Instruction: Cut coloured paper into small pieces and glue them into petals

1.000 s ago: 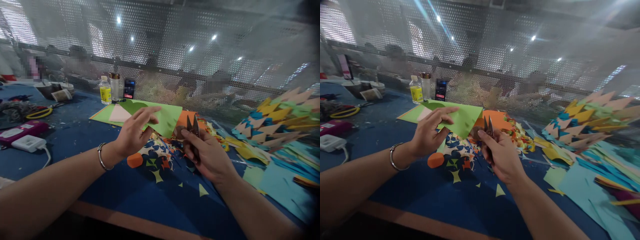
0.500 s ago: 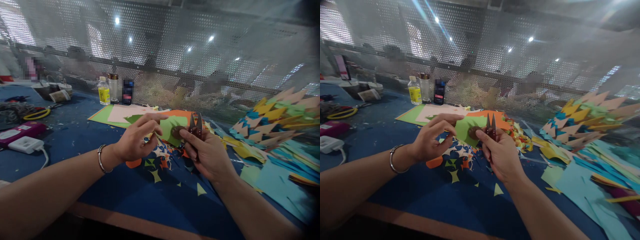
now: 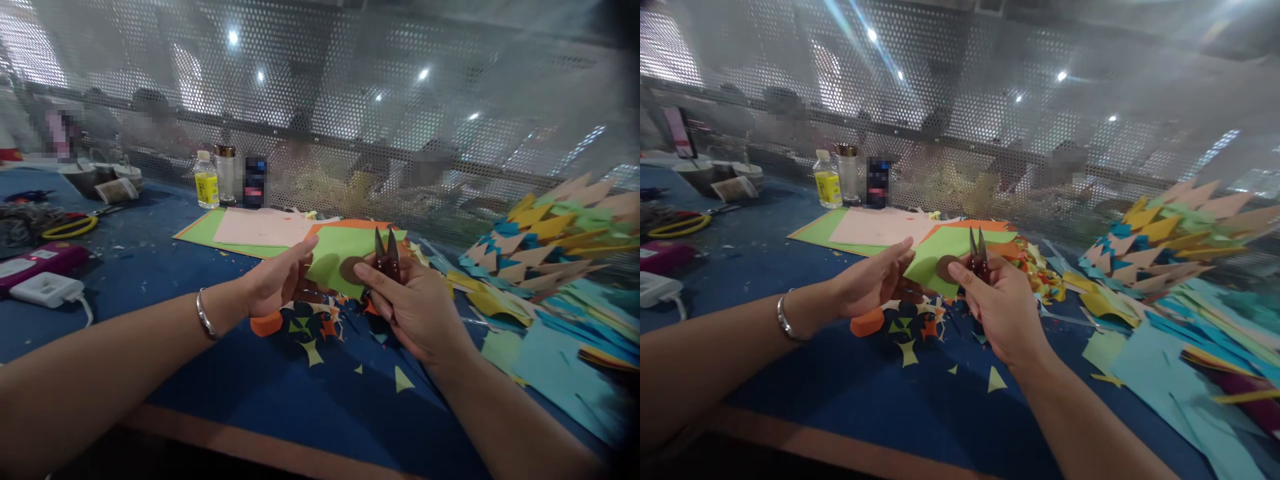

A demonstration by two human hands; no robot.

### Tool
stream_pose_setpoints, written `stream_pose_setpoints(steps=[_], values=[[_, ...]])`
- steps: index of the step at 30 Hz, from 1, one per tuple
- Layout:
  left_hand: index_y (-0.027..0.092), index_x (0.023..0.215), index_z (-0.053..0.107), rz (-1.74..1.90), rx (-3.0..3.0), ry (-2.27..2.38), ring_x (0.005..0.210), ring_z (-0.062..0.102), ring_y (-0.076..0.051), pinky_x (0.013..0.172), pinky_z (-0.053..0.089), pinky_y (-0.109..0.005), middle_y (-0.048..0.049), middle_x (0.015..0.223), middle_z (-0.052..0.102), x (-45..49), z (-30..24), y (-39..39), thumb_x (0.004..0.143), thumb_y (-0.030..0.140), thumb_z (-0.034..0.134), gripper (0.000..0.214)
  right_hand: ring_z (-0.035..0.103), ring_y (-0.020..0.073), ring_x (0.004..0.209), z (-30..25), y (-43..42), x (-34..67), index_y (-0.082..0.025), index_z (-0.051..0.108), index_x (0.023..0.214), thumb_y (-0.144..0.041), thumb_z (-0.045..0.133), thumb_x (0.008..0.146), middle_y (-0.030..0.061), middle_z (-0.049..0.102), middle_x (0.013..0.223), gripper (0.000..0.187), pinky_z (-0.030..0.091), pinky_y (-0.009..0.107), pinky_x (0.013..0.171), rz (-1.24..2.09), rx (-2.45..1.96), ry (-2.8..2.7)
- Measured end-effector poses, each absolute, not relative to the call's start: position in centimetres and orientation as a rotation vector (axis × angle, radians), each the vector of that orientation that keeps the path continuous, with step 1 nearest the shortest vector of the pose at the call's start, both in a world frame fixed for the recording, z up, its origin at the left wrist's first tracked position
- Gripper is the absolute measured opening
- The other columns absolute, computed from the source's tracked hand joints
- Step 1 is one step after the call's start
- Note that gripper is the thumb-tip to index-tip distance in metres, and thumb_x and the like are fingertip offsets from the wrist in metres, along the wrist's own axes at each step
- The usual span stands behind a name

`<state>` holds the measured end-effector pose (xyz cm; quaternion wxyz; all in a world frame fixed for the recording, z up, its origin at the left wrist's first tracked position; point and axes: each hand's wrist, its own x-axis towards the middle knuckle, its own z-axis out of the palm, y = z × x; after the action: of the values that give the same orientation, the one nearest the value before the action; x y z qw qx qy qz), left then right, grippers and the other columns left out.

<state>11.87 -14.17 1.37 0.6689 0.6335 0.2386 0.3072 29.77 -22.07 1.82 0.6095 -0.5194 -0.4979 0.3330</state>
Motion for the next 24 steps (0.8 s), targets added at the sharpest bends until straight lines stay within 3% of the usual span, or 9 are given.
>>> stream_pose_setpoints(steps=[3, 7, 11, 18, 24], values=[[0.017, 0.091, 0.071, 0.544, 1.009, 0.512, 0.078, 0.068, -0.018, 0.078, 0.054, -0.033, -0.0086, 0.094, 0.073, 12.0, 1.4, -13.8, 0.082, 0.058, 0.06, 0.043, 0.03, 0.005, 0.035, 1.5, -22.0, 29.7, -0.02, 0.06, 0.082, -0.037, 0.078, 0.073, -0.0099, 0.041, 0.045, 0.026, 0.02, 0.023, 0.037, 0.778, -1.237, -1.203], [0.017, 0.092, 0.072, 0.551, 0.938, 0.525, 0.081, 0.067, -0.017, 0.072, 0.053, -0.029, -0.0076, 0.093, 0.074, 12.0, 1.0, -13.6, 0.081, 0.042, 0.07, 0.027, 0.032, 0.0046, 0.035, 1.4, -21.9, 29.7, -0.02, 0.061, 0.081, -0.04, 0.077, 0.073, -0.0091, 0.044, 0.047, 0.027, 0.023, 0.022, 0.036, 0.784, -1.281, -1.264], [0.014, 0.088, 0.072, 0.661, 1.036, 0.486, 0.086, 0.068, -0.019, 0.076, 0.055, -0.031, -0.0109, 0.096, 0.074, 12.2, 0.7, -14.1, 0.083, 0.035, 0.068, 0.022, 0.034, 0.0049, 0.035, 1.3, -21.7, 29.8, -0.02, 0.062, 0.081, -0.041, 0.078, 0.072, -0.0089, 0.045, 0.047, 0.027, 0.025, 0.021, 0.035, 0.743, -1.283, -1.299], [0.014, 0.086, 0.073, 0.731, 1.078, 0.46, 0.084, 0.069, -0.017, 0.076, 0.058, -0.029, -0.0084, 0.091, 0.075, 12.4, 1.2, -15.2, 0.092, 0.035, 0.058, 0.026, 0.036, 0.004, 0.035, 1.3, -21.8, 29.8, -0.019, 0.063, 0.083, -0.041, 0.079, 0.071, -0.0067, 0.053, 0.056, 0.03, 0.026, 0.02, 0.034, 0.702, -1.273, -1.291], [0.015, 0.085, 0.072, 0.769, 1.096, 0.495, 0.084, 0.071, -0.018, 0.081, 0.058, -0.033, -0.0072, 0.087, 0.075, 12.5, 1.3, -15.3, 0.09, 0.038, 0.06, 0.026, 0.037, 0.0053, 0.035, 1.3, -21.9, 29.7, -0.02, 0.062, 0.085, -0.045, 0.077, 0.072, -0.0071, 0.051, 0.054, 0.032, 0.027, 0.021, 0.034, 0.65, -1.319, -1.307]])
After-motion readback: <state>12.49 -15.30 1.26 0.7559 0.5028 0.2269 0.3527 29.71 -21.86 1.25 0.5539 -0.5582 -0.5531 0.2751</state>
